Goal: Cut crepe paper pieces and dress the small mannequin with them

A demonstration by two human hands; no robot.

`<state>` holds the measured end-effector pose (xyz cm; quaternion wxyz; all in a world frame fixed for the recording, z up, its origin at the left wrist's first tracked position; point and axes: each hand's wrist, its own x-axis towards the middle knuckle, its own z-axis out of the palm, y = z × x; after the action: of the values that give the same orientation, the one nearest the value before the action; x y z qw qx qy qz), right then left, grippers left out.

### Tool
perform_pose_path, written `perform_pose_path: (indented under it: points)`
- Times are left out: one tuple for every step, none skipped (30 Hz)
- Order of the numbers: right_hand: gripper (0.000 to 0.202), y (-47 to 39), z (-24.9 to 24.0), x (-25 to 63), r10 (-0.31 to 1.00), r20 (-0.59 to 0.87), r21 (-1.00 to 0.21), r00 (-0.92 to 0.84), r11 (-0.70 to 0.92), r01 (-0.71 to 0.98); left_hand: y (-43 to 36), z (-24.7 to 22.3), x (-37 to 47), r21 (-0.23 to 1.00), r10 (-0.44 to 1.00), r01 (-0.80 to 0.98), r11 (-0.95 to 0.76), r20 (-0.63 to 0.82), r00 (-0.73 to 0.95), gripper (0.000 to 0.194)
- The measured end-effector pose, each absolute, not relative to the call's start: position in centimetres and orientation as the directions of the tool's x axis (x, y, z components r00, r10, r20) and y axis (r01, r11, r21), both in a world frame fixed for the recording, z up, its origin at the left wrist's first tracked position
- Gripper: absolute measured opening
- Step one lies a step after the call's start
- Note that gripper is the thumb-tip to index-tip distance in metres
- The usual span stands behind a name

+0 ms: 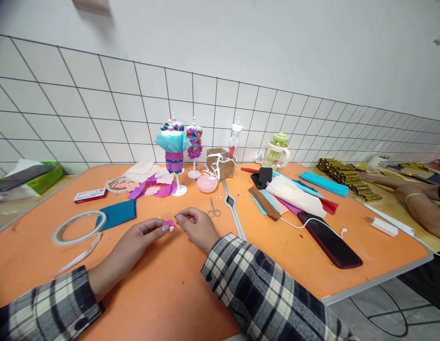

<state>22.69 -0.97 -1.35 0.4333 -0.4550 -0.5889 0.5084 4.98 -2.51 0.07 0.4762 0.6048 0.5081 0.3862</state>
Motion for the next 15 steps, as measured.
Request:
perform_pose_path:
  points:
    - [0.025,-1.0,-1.4,22.7,0.974,0.034,-0.994,-0.225,0.055,0.090,-2.5,0.0,4.9,0.976,0.985,0.216,-0.010,-0.027,0.168,0.031]
    - [0.024,-1.0,-1.4,22.7,0.971,0.030,-0.993,-0.237,0.055,0.101,-2.4,0.0,4.9,0.981,0.987,0.193,0.003,-0.034,0.159,0.031]
    - [0.023,-1.1,-1.4,22.6,0.970,0.037,-0.990,-0.241,0.069,0.124,-2.4,0.0,4.8,0.984,0.987,0.180,0.007,-0.036,0.158,0.031]
    - [0.020,-1.2,-1.4,22.5,0.969,0.054,-0.985,-0.242,0.092,0.149,-2.4,-0.1,4.8,0.985,0.986,0.173,0.006,-0.035,0.163,0.031]
    - [0.018,-1.3,-1.4,22.4,0.968,0.077,-0.978,-0.240,0.119,0.169,-2.4,-0.1,4.9,0.985,0.985,0.170,-0.001,-0.028,0.168,0.030]
    - [0.017,-1.3,-1.3,22.3,0.965,0.100,-0.973,-0.241,0.146,0.181,-2.4,-0.1,4.9,0.986,0.985,0.166,-0.006,-0.023,0.172,0.030]
    - [0.016,-1.3,-1.2,22.4,0.961,0.122,-0.967,-0.249,0.171,0.189,-2.5,-0.1,4.9,0.987,0.986,0.159,-0.005,-0.022,0.167,0.030]
    - [0.017,-1.2,-1.1,22.6,0.956,0.140,-0.961,-0.258,0.195,0.198,-2.5,0.0,4.9,0.989,0.987,0.149,0.002,-0.026,0.157,0.030]
    - [0.019,-0.9,-0.9,22.9,0.953,0.159,-0.951,-0.259,0.219,0.220,-2.6,0.1,4.8,0.990,0.989,0.137,0.013,-0.033,0.143,0.030]
    - [0.020,-0.6,-0.7,23.5,0.952,0.181,-0.932,-0.245,0.246,0.268,-2.7,0.2,4.8,0.992,0.991,0.127,0.026,-0.043,0.130,0.031]
    - [0.021,-0.1,-0.4,24.3,0.954,0.214,-0.897,-0.212,0.278,0.344,-2.8,0.2,4.6,0.992,0.992,0.121,0.039,-0.053,0.115,0.031]
    - [0.021,0.4,-0.2,25.2,0.954,0.255,-0.842,-0.157,0.299,0.450,-2.8,0.3,4.4,0.992,0.993,0.120,0.049,-0.062,0.101,0.032]
    - [0.020,1.0,0.0,26.2,0.951,0.295,-0.757,-0.093,0.292,0.584,-2.8,0.3,4.3,0.991,0.994,0.121,0.055,-0.066,0.088,0.032]
    - [0.019,1.5,0.1,27.2,0.947,0.315,-0.648,-0.064,0.263,0.715,-2.8,0.3,4.1,0.991,0.995,0.122,0.057,-0.067,0.075,0.032]
    - [0.020,2.0,0.2,28.2,0.949,0.311,-0.533,-0.054,0.221,0.817,-2.8,0.3,3.9,0.991,0.996,0.121,0.058,-0.066,0.063,0.032]
